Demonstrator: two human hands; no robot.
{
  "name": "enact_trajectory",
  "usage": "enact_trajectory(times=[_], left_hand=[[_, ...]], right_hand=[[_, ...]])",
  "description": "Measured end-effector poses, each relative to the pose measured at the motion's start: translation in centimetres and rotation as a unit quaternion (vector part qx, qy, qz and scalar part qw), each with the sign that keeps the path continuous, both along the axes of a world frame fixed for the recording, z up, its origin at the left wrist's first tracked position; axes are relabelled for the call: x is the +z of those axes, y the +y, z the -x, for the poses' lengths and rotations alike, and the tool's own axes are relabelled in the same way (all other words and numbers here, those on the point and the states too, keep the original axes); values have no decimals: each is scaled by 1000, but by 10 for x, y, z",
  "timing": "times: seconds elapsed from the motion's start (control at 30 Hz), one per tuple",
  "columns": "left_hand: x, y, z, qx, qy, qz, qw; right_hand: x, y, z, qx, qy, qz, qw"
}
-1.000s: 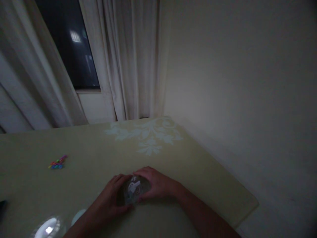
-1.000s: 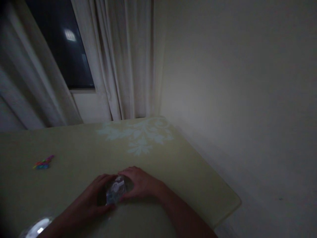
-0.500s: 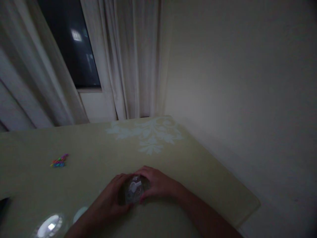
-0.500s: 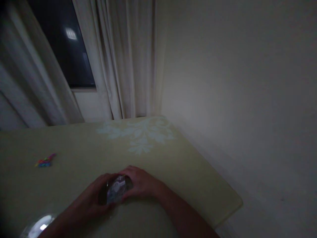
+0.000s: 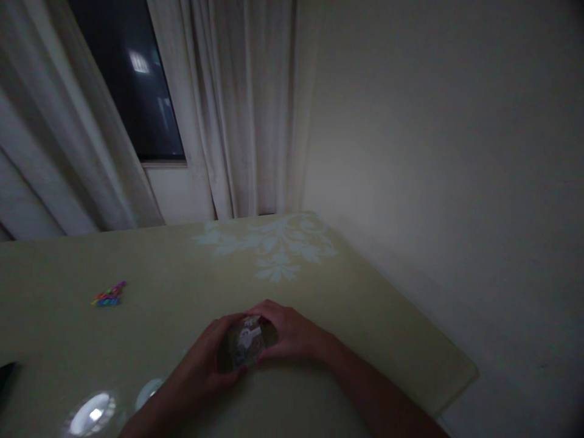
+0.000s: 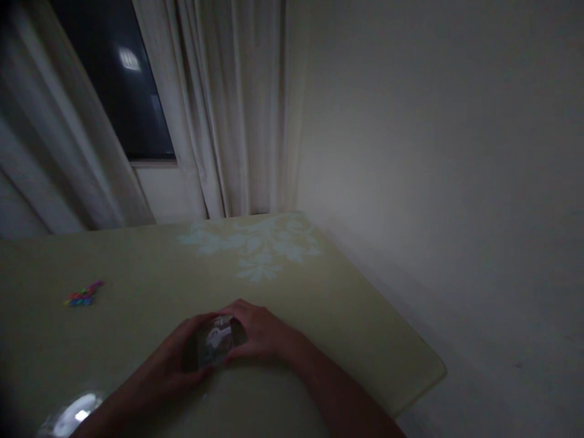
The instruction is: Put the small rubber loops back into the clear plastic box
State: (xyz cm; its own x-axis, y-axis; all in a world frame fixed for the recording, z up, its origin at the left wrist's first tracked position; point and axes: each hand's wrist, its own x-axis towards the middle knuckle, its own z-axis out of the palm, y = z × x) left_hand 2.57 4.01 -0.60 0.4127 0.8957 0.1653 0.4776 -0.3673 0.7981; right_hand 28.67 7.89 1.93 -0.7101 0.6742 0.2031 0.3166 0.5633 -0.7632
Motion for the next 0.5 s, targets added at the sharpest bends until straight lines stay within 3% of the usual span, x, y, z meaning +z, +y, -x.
enact_trajectory(times=[0.23,0.37,0.5], left_hand=[[-14,8,7,68,23,-85,994],[-8,12,11,83,19,-92,992],[-2,12,13,116,21,-89,989]], right_hand=[[-4,8,-9,-61,48,-7,997],[-20,30,-20,-241,51,10,969],[-33,50,-37,-393,-47,-30,918]])
